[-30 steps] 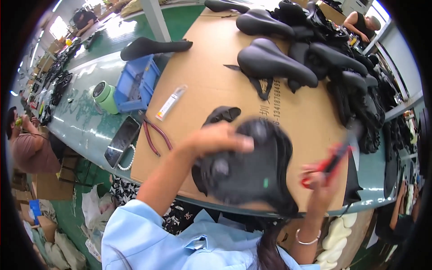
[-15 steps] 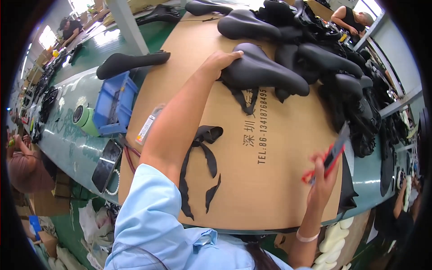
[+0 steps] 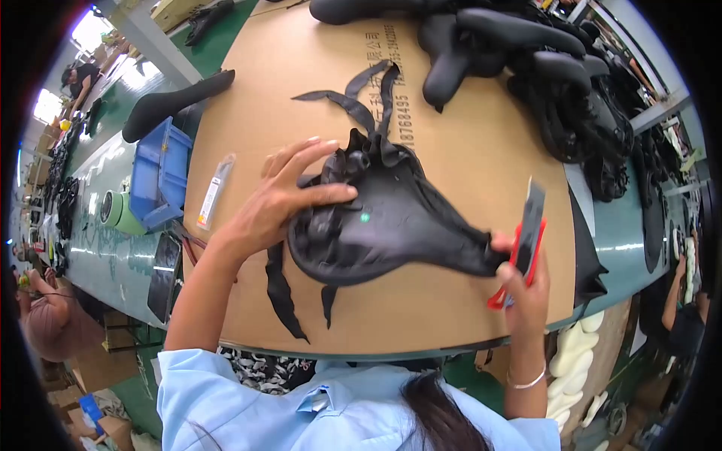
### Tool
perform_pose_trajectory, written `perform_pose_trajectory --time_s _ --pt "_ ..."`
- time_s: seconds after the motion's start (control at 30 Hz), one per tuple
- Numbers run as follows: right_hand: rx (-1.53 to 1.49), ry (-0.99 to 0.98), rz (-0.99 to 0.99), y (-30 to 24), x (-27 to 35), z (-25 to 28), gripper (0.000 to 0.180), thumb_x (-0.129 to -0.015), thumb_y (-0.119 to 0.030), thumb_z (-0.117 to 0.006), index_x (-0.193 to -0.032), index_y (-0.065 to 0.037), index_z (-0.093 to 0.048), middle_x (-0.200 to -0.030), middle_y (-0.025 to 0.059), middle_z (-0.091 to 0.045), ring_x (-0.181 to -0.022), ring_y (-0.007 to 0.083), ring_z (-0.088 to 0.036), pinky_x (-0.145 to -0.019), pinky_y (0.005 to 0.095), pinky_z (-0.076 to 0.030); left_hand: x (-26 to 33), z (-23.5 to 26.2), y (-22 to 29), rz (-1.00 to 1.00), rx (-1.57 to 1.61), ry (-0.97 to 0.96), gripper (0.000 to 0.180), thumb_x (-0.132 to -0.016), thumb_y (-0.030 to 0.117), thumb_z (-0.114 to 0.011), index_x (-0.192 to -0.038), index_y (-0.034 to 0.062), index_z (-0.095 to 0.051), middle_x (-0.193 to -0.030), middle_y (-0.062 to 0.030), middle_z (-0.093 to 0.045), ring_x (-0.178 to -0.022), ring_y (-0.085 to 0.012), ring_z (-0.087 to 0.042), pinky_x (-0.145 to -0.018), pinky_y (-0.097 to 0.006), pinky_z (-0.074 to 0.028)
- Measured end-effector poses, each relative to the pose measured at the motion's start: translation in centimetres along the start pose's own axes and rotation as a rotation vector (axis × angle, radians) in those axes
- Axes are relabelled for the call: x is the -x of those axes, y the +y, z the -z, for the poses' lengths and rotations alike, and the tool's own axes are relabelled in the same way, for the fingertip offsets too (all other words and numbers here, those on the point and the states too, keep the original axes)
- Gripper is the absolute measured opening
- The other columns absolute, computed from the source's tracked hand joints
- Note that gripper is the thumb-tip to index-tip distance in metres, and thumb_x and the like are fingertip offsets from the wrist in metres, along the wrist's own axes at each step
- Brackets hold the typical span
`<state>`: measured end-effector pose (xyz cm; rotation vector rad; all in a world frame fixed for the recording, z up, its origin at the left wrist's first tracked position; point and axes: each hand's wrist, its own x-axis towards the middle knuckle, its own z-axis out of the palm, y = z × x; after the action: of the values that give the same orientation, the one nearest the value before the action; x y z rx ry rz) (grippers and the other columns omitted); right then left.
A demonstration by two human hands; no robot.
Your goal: Trimming excess material from bicycle saddles using a utility knife.
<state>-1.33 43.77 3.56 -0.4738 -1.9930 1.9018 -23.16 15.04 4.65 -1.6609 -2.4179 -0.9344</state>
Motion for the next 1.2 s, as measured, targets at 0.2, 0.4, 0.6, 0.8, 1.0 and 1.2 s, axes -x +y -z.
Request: perform_pose_trajectory --time_s 0.2,0.4,0.6,0.8,1.0,1.2 --pt "0.121 -0.129 -0.081 -0.3 10.0 -1.3 0.042 -0.082 -0.010 -0.071 -0.118 0.001 -0.052 -0.116 0.0136 -0.063 -0.104 0.0181 -0.059 -0.094 0.0326 -0.045 0.0 0.2 7.9 0.307 -0.243 -0.097 0.021 -0.080 0.010 -0.064 -0.100 0.0079 -0.072 -0.128 -0.0121 -0.053 -0.117 -0.0299 -0.049 -0.094 -0.041 -0.036" --pt "0.075 -0.052 -0.109 -0.4 11.1 -2.2 0.037 -0.085 -0.008 -0.069 -0.116 0.001 -0.052 -0.108 0.0119 -0.066 -0.095 0.0148 -0.062 -0.089 0.0294 -0.047 -1.2 -7.8 14.8 0.591 -0.220 0.203 0.033 -0.070 0.037 -0.080 -0.069 0.0078 -0.064 -0.072 -0.0040 -0.053 -0.076 -0.0225 -0.052 -0.069 -0.037 -0.036" --pt "0.241 -0.045 -0.092 -1.4 10.0 -2.7 0.034 -0.085 -0.009 -0.069 -0.113 0.002 -0.054 -0.101 0.0107 -0.067 -0.087 0.0127 -0.062 -0.082 0.0267 -0.048 -0.5 -9.4 15.0 0.794 0.171 0.381 0.017 -0.074 0.018 -0.072 -0.071 0.0055 -0.061 -0.075 -0.0067 -0.051 -0.079 -0.0246 -0.051 -0.073 -0.038 -0.039" --pt "0.530 -0.140 0.363 -0.9 6.7 -3.1 0.054 -0.084 -0.007 -0.070 -0.134 -0.004 -0.051 -0.083 0.0110 -0.066 -0.067 0.0207 -0.062 -0.066 0.0293 -0.051 0.4 -7.9 14.5 0.889 0.420 0.450 0.014 -0.072 0.010 -0.070 -0.075 0.0008 -0.060 -0.064 0.0025 -0.035 -0.060 -0.0080 -0.035 -0.055 -0.024 -0.030" --pt "0.824 -0.390 0.389 -2.6 3.9 -4.5 0.055 -0.083 -0.004 -0.068 -0.135 -0.013 -0.054 -0.074 0.0103 -0.062 -0.057 0.0198 -0.055 -0.053 0.0338 -0.044 0.7 -8.4 14.6 0.873 0.433 0.510 0.012 -0.069 0.007 -0.065 -0.069 0.0024 -0.054 -0.061 -0.0055 -0.043 -0.063 -0.0214 -0.045 -0.061 -0.035 -0.038" --pt "0.599 -0.427 0.209 -2.6 5.1 -2.8 0.051 -0.084 -0.006 -0.067 -0.134 -0.009 -0.055 -0.091 0.0134 -0.069 -0.065 0.0200 -0.061 -0.063 0.0295 -0.049 1.9 -7.7 14.2 0.808 0.715 0.504 0.013 -0.068 0.005 -0.069 -0.071 0.0043 -0.057 -0.057 0.0010 -0.036 -0.063 -0.0122 -0.040 -0.059 -0.029 -0.036"
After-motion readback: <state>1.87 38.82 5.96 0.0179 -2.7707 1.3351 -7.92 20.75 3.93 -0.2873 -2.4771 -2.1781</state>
